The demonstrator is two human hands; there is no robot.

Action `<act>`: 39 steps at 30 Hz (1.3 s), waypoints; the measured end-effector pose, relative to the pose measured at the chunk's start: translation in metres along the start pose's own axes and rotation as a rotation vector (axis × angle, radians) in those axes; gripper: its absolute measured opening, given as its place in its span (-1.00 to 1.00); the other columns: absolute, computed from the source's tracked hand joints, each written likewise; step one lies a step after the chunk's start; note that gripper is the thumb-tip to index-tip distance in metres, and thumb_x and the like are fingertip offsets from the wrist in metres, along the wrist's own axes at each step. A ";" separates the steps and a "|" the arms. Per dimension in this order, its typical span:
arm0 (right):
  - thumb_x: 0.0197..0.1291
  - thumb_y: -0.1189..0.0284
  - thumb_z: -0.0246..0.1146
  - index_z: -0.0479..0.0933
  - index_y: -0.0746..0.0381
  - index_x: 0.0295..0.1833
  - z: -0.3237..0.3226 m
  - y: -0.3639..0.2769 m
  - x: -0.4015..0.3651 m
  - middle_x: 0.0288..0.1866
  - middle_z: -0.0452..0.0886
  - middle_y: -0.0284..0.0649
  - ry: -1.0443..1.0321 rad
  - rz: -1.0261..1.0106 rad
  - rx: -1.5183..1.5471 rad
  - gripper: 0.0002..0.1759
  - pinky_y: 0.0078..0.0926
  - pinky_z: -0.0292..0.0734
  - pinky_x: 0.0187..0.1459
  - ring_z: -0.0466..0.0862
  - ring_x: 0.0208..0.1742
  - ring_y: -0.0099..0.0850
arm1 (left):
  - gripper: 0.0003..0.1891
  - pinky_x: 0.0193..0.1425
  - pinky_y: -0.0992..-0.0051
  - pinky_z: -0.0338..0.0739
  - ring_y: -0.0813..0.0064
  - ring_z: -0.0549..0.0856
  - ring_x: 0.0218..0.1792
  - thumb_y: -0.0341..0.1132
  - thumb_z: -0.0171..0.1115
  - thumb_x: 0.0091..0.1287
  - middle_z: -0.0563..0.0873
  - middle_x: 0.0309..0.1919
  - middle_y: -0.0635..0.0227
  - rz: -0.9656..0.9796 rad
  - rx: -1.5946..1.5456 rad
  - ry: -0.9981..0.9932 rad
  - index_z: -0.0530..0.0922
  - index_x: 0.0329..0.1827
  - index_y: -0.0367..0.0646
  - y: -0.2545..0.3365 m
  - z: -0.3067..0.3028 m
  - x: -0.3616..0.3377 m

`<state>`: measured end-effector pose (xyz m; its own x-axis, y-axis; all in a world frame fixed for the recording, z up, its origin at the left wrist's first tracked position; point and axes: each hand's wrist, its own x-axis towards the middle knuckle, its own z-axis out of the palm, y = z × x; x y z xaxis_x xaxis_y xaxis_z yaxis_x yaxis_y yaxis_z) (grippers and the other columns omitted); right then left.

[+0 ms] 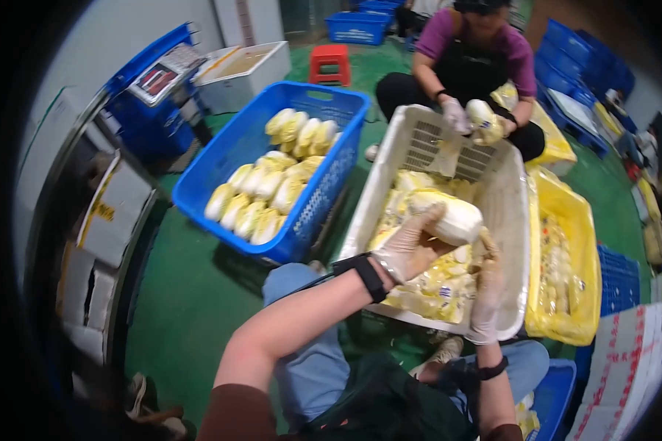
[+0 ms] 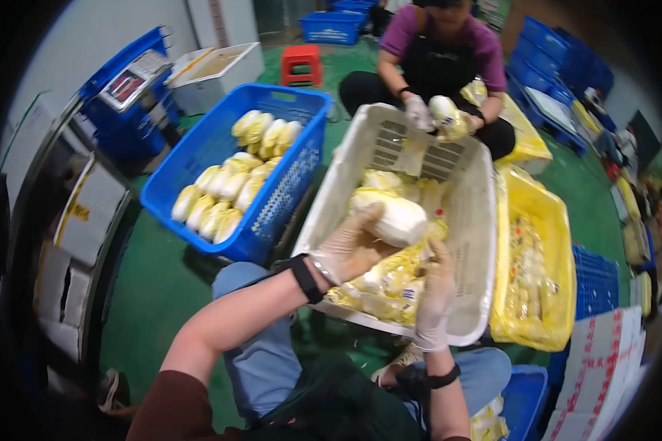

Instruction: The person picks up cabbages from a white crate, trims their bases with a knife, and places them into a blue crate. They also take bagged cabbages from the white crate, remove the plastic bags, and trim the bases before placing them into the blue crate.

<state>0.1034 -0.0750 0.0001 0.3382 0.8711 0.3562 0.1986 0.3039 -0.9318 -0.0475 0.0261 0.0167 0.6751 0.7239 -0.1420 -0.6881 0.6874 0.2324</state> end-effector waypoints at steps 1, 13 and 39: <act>0.34 0.30 0.06 0.35 0.33 0.34 0.004 -0.008 -0.001 -0.26 0.49 -0.29 0.006 -0.041 -0.133 -0.48 -0.58 0.39 -0.19 0.42 -0.34 -0.50 | -0.42 0.39 0.14 0.40 0.18 0.49 0.25 -0.27 0.36 0.25 0.51 0.20 0.11 -0.023 -0.036 -0.027 0.34 0.27 -0.26 0.000 0.001 -0.002; 0.34 0.32 0.17 0.33 0.30 0.37 0.000 -0.015 -0.003 0.22 0.54 -0.06 0.013 -0.151 -0.309 -0.46 -0.40 0.43 0.17 0.59 0.15 -0.26 | -0.53 0.33 0.21 0.47 0.27 0.58 0.17 -0.28 0.32 0.28 0.59 0.11 0.18 -0.077 0.093 0.026 0.41 0.21 -0.23 -0.021 -0.012 -0.007; 0.25 0.54 0.11 0.52 0.37 0.13 0.061 0.040 -0.049 -0.08 0.59 -0.11 -0.216 0.327 -0.558 -0.66 -0.49 0.43 -0.09 0.53 -0.16 -0.37 | -0.40 0.06 0.12 0.57 0.15 0.68 -0.05 -0.25 0.45 0.00 0.64 -0.08 0.22 1.078 1.486 1.033 0.48 0.16 -0.07 0.401 -0.199 -0.050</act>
<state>0.0386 -0.0818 -0.0591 0.2821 0.9593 -0.0139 0.5815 -0.1825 -0.7928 -0.4096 0.2773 -0.0746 -0.4664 0.8290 0.3087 0.4193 -0.1001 0.9023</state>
